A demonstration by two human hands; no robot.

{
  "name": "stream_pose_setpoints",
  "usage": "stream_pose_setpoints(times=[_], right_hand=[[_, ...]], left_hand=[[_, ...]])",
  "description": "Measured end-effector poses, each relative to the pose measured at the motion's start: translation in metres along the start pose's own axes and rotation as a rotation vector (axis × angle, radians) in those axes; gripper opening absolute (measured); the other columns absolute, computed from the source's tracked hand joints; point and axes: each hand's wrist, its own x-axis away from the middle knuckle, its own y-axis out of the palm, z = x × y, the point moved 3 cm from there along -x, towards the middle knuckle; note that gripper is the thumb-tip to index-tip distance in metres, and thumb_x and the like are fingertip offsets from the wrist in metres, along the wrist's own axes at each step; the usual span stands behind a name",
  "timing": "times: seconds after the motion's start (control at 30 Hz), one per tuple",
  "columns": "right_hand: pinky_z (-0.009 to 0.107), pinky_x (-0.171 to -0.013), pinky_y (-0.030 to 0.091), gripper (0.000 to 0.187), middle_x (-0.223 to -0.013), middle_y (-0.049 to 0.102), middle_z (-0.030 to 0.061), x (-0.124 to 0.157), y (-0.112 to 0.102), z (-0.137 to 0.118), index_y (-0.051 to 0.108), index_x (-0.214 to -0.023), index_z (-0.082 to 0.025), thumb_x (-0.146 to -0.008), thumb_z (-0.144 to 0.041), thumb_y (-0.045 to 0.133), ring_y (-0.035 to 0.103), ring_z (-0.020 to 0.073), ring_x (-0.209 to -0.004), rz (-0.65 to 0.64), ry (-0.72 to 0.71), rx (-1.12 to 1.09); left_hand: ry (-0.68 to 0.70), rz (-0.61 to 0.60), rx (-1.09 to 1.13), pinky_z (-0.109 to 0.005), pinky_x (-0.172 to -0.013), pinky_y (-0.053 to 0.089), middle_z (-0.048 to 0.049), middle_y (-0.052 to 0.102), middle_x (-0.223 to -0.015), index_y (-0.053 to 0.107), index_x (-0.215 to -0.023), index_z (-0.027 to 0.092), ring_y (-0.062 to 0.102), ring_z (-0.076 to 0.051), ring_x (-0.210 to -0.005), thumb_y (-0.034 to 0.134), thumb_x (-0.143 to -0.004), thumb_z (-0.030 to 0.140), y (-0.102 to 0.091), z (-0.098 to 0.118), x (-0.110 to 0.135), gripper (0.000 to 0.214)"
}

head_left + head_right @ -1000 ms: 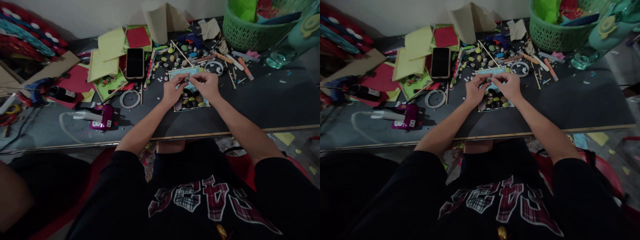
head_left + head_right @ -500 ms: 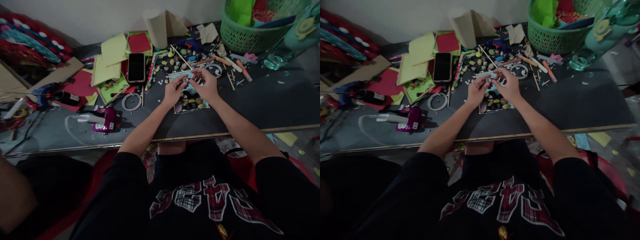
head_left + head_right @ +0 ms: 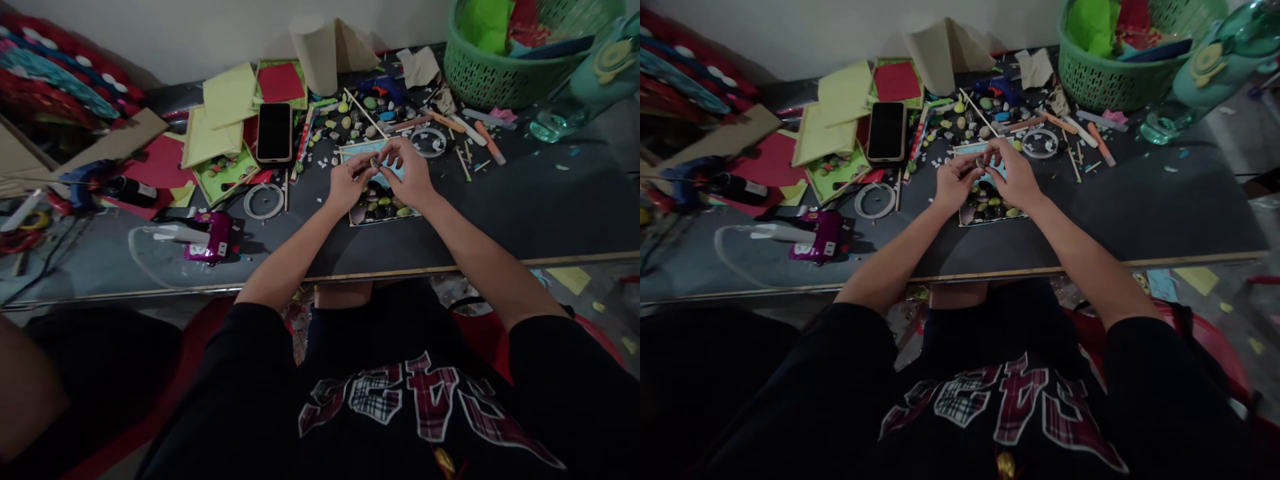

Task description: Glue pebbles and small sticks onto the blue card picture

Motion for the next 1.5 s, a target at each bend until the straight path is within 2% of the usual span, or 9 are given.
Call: stream_pose_setpoints(times=[0.17, 0.33, 0.5, 0.6, 0.73, 1.0, 1.13, 1.23, 1.5], right_hand=[[0.055, -0.099, 0.051, 0.028, -0.112, 0.059, 0.0063, 0.000, 0.001, 0.003, 0.046, -0.116, -0.026, -0.097, -0.045, 0.054, 0.060, 0.0265, -0.108, -0.019, 0.001, 0.024], [0.055, -0.099, 0.051, 0.027, -0.107, 0.058, 0.0051, 0.000, 0.001, 0.005, 0.045, -0.115, -0.025, -0.097, -0.042, 0.055, 0.060, 0.0254, -0.105, -0.047, 0.002, 0.026], [0.050, -0.094, 0.053, 0.023, -0.100, 0.055, 0.0027, 0.002, 0.006, 0.007, 0.042, -0.117, -0.024, -0.100, -0.039, 0.049, 0.060, 0.0204, -0.094, -0.067, -0.031, -0.006], [0.049, -0.093, 0.053, 0.029, -0.102, 0.055, 0.0033, 0.002, 0.006, 0.005, 0.038, -0.122, -0.025, -0.100, -0.040, 0.049, 0.059, 0.0196, -0.091, -0.039, -0.025, -0.021], [0.051, -0.096, 0.053, 0.035, -0.110, 0.056, 0.0052, 0.001, 0.004, 0.004, 0.035, -0.124, -0.027, -0.098, -0.042, 0.054, 0.059, 0.0208, -0.094, -0.005, -0.014, -0.013], [0.051, -0.095, 0.053, 0.032, -0.111, 0.055, 0.0049, 0.002, 0.005, 0.009, 0.036, -0.125, -0.026, -0.100, -0.039, 0.051, 0.060, 0.0216, -0.100, -0.066, -0.013, -0.052], [0.049, -0.094, 0.052, 0.037, -0.106, 0.054, 0.0037, 0.003, 0.010, 0.011, 0.031, -0.132, -0.025, -0.101, -0.038, 0.047, 0.059, 0.0203, -0.097, -0.090, -0.034, -0.091], [0.049, -0.094, 0.053, 0.042, -0.106, 0.054, 0.0037, 0.002, 0.010, 0.010, 0.027, -0.135, -0.026, -0.101, -0.037, 0.048, 0.059, 0.0191, -0.092, -0.061, -0.044, -0.082], [0.049, -0.096, 0.052, 0.036, -0.114, 0.053, 0.0059, 0.001, 0.007, 0.006, 0.030, -0.129, -0.027, -0.101, -0.039, 0.049, 0.059, 0.0200, -0.097, -0.073, -0.029, -0.045]], left_hand=[[-0.018, 0.010, -0.031, -0.037, -0.098, 0.059, -0.0072, 0.075, -0.114, 0.068, -0.123, 0.021, 0.072, -0.023, -0.109, 0.068, -0.090, 0.042, 0.002, -0.006, 0.000, 0.039], [0.010, -0.016, -0.064, -0.036, -0.102, 0.057, -0.0071, 0.074, -0.119, 0.067, -0.124, 0.021, 0.072, -0.022, -0.110, 0.066, -0.092, 0.034, 0.002, 0.000, 0.001, 0.035], [-0.010, -0.018, -0.047, -0.037, -0.102, 0.058, -0.0079, 0.075, -0.118, 0.068, -0.123, 0.020, 0.072, -0.022, -0.110, 0.068, -0.091, 0.039, 0.001, 0.000, 0.002, 0.037], [-0.007, -0.006, -0.016, -0.039, -0.100, 0.059, -0.0084, 0.075, -0.115, 0.068, -0.123, 0.019, 0.073, -0.023, -0.108, 0.068, -0.091, 0.041, 0.001, -0.003, 0.001, 0.038], [-0.010, 0.027, -0.023, -0.040, -0.102, 0.058, -0.0082, 0.074, -0.119, 0.069, -0.122, 0.020, 0.072, -0.025, -0.111, 0.070, -0.089, 0.040, 0.001, -0.006, 0.001, 0.038], [-0.053, 0.029, -0.046, -0.041, -0.099, 0.060, -0.0079, 0.076, -0.115, 0.071, -0.118, 0.019, 0.073, -0.025, -0.109, 0.072, -0.086, 0.032, 0.001, 0.000, 0.001, 0.034], [-0.075, 0.043, -0.025, -0.038, -0.096, 0.061, -0.0072, 0.077, -0.112, 0.073, -0.115, 0.018, 0.074, -0.023, -0.105, 0.075, -0.083, 0.031, -0.001, 0.004, 0.002, 0.034], [-0.088, 0.046, 0.005, -0.035, -0.095, 0.062, -0.0068, 0.078, -0.111, 0.073, -0.114, 0.018, 0.075, -0.022, -0.103, 0.075, -0.083, 0.029, -0.002, 0.005, 0.001, 0.033], [-0.069, 0.054, -0.012, -0.036, -0.096, 0.062, -0.0069, 0.078, -0.111, 0.073, -0.113, 0.018, 0.075, -0.023, -0.102, 0.077, -0.082, 0.028, -0.002, 0.002, 0.001, 0.033]])
